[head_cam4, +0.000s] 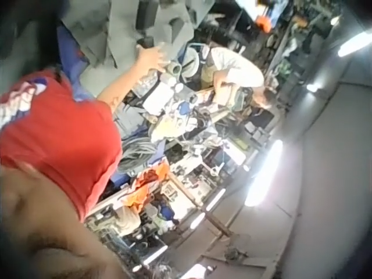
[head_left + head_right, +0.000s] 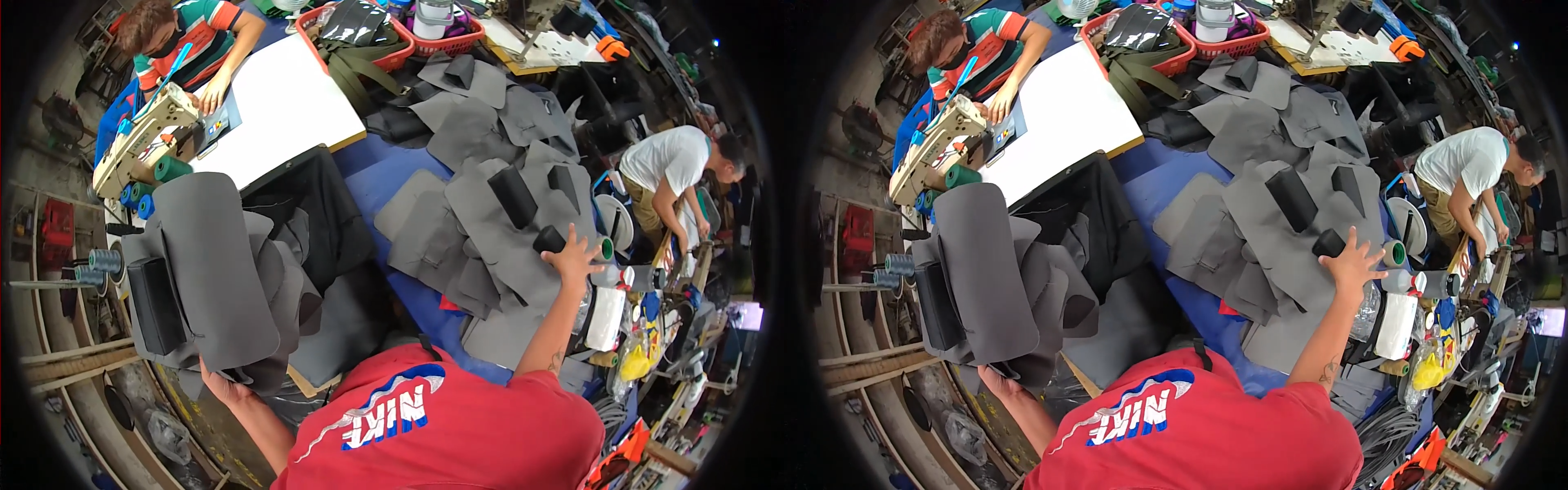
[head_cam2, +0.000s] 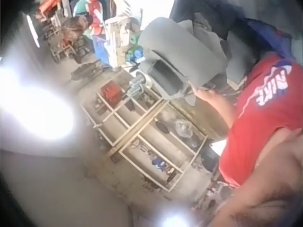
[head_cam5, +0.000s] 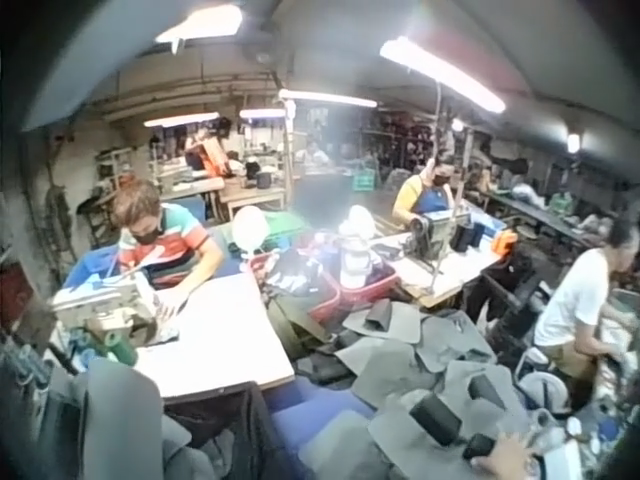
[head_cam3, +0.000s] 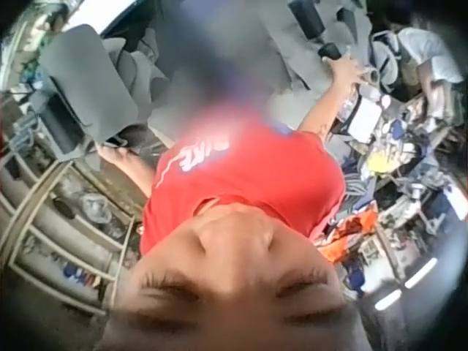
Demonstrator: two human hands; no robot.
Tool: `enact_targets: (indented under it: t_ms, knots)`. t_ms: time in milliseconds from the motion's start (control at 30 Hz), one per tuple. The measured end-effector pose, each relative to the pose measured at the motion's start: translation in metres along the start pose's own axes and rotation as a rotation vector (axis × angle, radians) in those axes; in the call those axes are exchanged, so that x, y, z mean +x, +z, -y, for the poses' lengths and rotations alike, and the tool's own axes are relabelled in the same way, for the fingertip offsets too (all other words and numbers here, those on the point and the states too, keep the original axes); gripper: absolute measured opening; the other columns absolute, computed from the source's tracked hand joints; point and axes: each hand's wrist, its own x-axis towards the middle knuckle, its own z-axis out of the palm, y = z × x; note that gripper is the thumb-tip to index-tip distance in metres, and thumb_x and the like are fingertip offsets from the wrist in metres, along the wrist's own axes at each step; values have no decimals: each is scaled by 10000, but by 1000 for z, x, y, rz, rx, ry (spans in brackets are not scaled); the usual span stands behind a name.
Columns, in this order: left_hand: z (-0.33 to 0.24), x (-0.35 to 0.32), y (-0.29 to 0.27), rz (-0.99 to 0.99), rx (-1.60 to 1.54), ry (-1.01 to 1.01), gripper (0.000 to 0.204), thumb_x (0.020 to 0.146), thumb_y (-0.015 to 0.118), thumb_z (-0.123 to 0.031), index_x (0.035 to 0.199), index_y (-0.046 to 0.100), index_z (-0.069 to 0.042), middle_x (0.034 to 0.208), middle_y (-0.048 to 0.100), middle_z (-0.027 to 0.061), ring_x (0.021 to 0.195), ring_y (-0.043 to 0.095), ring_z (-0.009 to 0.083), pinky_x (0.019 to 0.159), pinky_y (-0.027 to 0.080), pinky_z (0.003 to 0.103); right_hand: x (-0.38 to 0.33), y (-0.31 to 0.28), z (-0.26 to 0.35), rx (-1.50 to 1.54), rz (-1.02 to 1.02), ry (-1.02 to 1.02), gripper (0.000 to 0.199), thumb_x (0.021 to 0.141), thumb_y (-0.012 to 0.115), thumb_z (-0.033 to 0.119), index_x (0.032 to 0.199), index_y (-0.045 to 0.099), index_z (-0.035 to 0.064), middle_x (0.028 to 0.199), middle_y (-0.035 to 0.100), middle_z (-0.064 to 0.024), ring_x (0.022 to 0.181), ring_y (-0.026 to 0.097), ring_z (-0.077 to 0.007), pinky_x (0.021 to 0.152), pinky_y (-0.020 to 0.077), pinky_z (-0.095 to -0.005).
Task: Marking and organizing pre-cut foam and fabric components for bag manufacturing in a workshop.
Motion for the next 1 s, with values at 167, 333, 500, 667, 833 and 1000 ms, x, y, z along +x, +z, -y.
enact_targets:
  t_ms: [167, 333, 500, 667, 833, 1000]
  knots:
    - [-6, -10, -15, -70, 105, 97, 258, 915, 485, -84, 1111, 565, 63, 1078, 626, 138, 932, 620, 242, 812, 517, 361, -25, -16, 54, 287, -387, -271, 667, 724, 720, 220, 1325, 445, 130, 1311, 458, -175, 1308, 315, -407, 1036, 238, -604]
    - [-8, -22, -15, -187, 129, 140, 235, 901, 491, -60, 1084, 580, 59, 1048, 630, 123, 905, 618, 226, 790, 513, 352, -90, 65, 151, 342, -227, -1191, 700, 659, 745, 247, 1299, 488, 126, 1347, 428, -187, 1307, 317, -437, 1056, 249, -600]
    - [-6, -30, -19, -215, 126, 152, 236, 895, 499, -67, 1084, 586, 44, 1037, 632, 115, 898, 617, 224, 792, 510, 353, -112, 181, 178, 58, -421, -1269, 818, 670, 745, 222, 1403, 382, 214, 1416, 362, -185, 1345, 259, -439, 1042, 195, -669]
    - [-15, -36, -51, -151, 28, 117, 256, 897, 490, -91, 1101, 579, 35, 1054, 632, 123, 928, 617, 245, 822, 513, 367, -57, 184, 239, 349, -325, -1169, 547, 769, 581, 51, 1299, 472, 131, 1256, 513, -147, 1243, 407, -382, 1009, 284, -628]
    - [-17, -37, -64, -153, -24, 53, 269, 905, 482, -147, 1083, 582, 28, 1064, 632, 136, 960, 611, 263, 874, 499, 380, 0, 107, 296, 1159, -280, -934, 450, 743, 484, -102, 1171, 567, 14, 1114, 624, -174, 1063, 589, -334, 936, 452, -382]
    - [-14, -41, -39, -172, -80, 75, 272, 913, 476, -162, 1079, 582, 25, 1052, 636, 128, 952, 615, 255, 872, 500, 377, 52, 37, 305, 1636, -167, -619, 480, 741, 478, -68, 1210, 567, -17, 1051, 636, -86, 814, 540, -116, 737, 441, -239]
